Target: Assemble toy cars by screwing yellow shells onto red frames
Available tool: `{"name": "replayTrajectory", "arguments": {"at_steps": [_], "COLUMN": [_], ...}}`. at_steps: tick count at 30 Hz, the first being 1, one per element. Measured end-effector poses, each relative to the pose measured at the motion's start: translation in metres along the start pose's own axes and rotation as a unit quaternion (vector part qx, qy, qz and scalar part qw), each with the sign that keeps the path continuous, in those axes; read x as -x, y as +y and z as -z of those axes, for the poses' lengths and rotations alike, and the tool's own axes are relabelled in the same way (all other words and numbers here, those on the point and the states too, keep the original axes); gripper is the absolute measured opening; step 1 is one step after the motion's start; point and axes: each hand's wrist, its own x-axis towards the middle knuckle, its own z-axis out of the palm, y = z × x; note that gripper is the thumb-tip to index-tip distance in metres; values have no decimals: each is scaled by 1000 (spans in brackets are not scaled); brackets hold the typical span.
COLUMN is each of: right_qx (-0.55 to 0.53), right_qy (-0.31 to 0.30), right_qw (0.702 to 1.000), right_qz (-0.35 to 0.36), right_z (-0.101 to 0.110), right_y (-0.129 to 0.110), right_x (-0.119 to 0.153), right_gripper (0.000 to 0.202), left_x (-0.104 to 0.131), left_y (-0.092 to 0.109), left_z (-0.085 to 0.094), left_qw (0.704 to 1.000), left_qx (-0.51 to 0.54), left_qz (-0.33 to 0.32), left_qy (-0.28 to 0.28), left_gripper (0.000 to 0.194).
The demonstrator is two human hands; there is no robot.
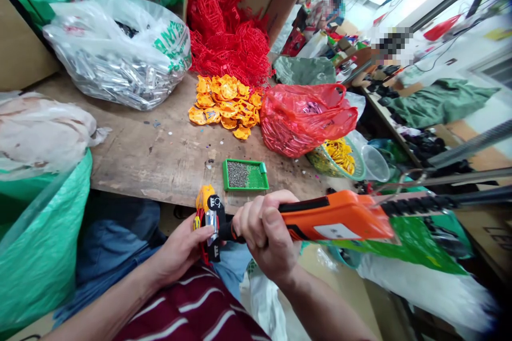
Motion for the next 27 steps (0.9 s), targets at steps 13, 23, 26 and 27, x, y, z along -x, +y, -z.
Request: {"name": "replayTrajectory", "arguments": {"at_steps": [13,23,26,27], "right_qx": [-28,-15,-11,-10], "right_qy": [16,21,14,16], "right_qw": [999,999,998,998], "right_qz": [-24,-38,-54,-55], "right_z": [-3,-10,-11,-12], "right_y": [3,3,1,-2], "right_x": [-1,-6,-9,-11], "right_gripper": [9,15,19,20], "left_x": [1,3,4,5], "left_y": [0,-2,-1,0], "left_z": [-2,2,0,-2], "left_qw": [1000,1000,1000,999], "left_qx": [10,-2,-14,-19], "left_qz": [-5,-17,-11,-7], "left_qy": [11,11,25,32], "left_gripper": [33,24,26,28]}}
